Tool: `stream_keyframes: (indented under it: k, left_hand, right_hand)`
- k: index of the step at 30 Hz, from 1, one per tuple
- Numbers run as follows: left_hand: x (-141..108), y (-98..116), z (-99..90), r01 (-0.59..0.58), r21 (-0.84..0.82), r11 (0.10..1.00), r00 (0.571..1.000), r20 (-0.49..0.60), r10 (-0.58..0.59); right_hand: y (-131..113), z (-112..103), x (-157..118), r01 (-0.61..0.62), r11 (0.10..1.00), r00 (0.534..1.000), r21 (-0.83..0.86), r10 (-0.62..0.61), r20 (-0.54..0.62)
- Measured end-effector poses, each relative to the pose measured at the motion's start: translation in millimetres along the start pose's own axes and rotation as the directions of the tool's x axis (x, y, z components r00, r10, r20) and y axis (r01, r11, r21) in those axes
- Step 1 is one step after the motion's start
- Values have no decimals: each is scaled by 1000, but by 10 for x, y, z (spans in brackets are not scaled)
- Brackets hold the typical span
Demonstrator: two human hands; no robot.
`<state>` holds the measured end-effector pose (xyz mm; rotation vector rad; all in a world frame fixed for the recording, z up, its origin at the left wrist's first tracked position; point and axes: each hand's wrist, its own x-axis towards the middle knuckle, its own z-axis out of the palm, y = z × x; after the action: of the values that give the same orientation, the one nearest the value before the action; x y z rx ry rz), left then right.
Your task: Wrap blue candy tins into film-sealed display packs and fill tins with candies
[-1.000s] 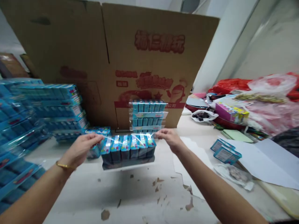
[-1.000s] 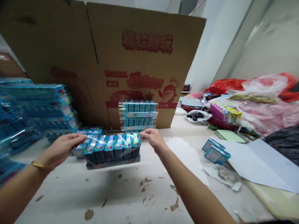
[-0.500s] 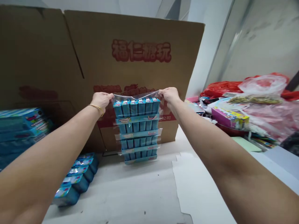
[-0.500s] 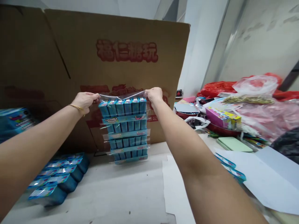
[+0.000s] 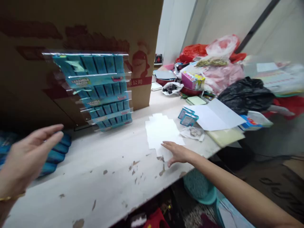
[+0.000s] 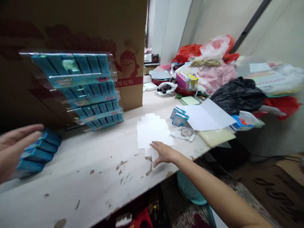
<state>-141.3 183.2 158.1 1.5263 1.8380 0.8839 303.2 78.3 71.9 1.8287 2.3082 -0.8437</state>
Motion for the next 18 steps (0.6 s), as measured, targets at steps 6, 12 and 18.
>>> stream_keyframes:
  k: [6,12,18]
  left_hand:
    - [-1109,-403,399,140,-224,964,958,276,-75]
    - [-1866,-664,315,301,-197,933,893,402,-204]
    - [-2364,-1059,86,252,-129,959,942,260,-213]
  right_hand:
    - [326,383,-242,-20,996,1000,-90,20,-7]
    - [304,193,-305,-65,998,994,-25,63,-86]
    - [-251,-115,-592,-203,972,847,-122,112,-520]
